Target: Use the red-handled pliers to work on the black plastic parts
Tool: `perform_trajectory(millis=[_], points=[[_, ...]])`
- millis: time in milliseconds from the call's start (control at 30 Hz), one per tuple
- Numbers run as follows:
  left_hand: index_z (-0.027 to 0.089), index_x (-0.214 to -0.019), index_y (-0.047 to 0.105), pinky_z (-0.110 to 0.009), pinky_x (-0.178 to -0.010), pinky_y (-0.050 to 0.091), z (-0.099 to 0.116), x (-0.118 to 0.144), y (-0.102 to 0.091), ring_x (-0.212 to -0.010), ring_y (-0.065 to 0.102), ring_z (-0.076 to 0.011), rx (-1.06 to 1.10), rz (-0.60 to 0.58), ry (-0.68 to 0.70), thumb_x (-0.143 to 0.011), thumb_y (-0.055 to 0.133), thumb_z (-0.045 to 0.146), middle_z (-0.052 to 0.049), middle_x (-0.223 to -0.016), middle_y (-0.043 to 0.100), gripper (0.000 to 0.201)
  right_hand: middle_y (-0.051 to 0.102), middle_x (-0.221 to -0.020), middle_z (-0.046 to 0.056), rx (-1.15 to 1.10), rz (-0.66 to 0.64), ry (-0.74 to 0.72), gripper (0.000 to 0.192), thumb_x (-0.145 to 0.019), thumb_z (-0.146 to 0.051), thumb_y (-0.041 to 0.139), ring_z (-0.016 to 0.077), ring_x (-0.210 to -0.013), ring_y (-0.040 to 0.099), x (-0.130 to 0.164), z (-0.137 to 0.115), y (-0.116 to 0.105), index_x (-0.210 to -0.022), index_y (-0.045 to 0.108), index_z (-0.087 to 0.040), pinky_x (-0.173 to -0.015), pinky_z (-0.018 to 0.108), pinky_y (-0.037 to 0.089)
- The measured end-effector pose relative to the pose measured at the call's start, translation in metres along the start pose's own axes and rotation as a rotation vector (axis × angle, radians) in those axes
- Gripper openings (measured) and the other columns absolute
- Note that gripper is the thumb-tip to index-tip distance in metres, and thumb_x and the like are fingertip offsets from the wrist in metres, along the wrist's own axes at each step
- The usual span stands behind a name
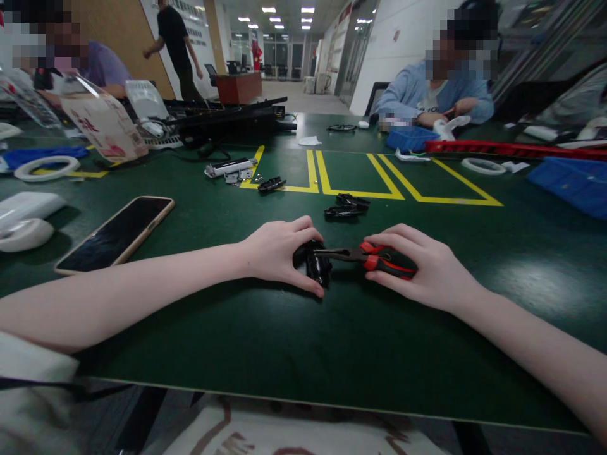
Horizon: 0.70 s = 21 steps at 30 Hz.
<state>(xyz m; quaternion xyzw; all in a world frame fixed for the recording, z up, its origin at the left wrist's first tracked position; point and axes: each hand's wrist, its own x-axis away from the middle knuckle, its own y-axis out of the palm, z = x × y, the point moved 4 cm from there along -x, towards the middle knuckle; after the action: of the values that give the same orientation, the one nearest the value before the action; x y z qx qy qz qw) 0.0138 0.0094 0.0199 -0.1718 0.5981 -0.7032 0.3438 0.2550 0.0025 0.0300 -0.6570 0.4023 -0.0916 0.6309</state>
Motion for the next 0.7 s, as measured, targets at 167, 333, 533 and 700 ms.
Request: perform_trajectory(millis=[167, 333, 533, 700], points=[[0.019, -0.125, 0.058, -0.034, -0.074, 0.048, -0.001, 0.0, 0.0, -0.09, 0.064, -0.0252, -0.015, 0.007, -0.011, -0.061, 0.064, 0.088, -0.011, -0.124, 0.056, 0.095, 0.066, -0.109, 0.011, -0.003, -0.012, 0.016, 0.043, -0.085, -0.052, 0.065, 0.0296, -0.095, 0.065, 0.0, -0.003, 0.0, -0.119, 0.065, -0.025, -0.081, 0.046, 0.055], [0.017, -0.125, 0.058, -0.035, -0.074, 0.05, 0.0, 0.0, -0.001, -0.09, 0.064, -0.025, 0.012, 0.007, 0.001, -0.067, 0.064, 0.084, -0.01, -0.122, 0.057, 0.089, 0.064, -0.114, 0.012, -0.03, -0.083, 0.035, 0.044, -0.087, -0.053, 0.062, 0.0295, -0.099, 0.064, -0.001, 0.0, 0.007, -0.12, 0.062, -0.024, -0.083, 0.047, 0.054], [0.018, -0.125, 0.058, -0.034, -0.073, 0.05, 0.001, 0.0, -0.001, -0.089, 0.066, -0.0235, 0.028, 0.001, 0.001, -0.072, 0.066, 0.077, -0.009, -0.119, 0.058, 0.08, 0.062, -0.119, 0.013, -0.043, -0.126, 0.051, 0.048, -0.088, -0.057, 0.061, 0.031, -0.106, 0.059, -0.002, -0.001, 0.011, -0.123, 0.059, -0.024, -0.086, 0.05, 0.052], [0.017, -0.125, 0.057, -0.035, -0.074, 0.05, 0.001, 0.0, -0.001, -0.09, 0.066, -0.0239, 0.037, -0.004, 0.0, -0.073, 0.066, 0.075, -0.009, -0.119, 0.058, 0.078, 0.062, -0.121, 0.013, -0.061, -0.139, 0.069, 0.049, -0.088, -0.057, 0.062, 0.032, -0.108, 0.059, -0.001, -0.001, 0.011, -0.123, 0.059, -0.023, -0.089, 0.052, 0.051]])
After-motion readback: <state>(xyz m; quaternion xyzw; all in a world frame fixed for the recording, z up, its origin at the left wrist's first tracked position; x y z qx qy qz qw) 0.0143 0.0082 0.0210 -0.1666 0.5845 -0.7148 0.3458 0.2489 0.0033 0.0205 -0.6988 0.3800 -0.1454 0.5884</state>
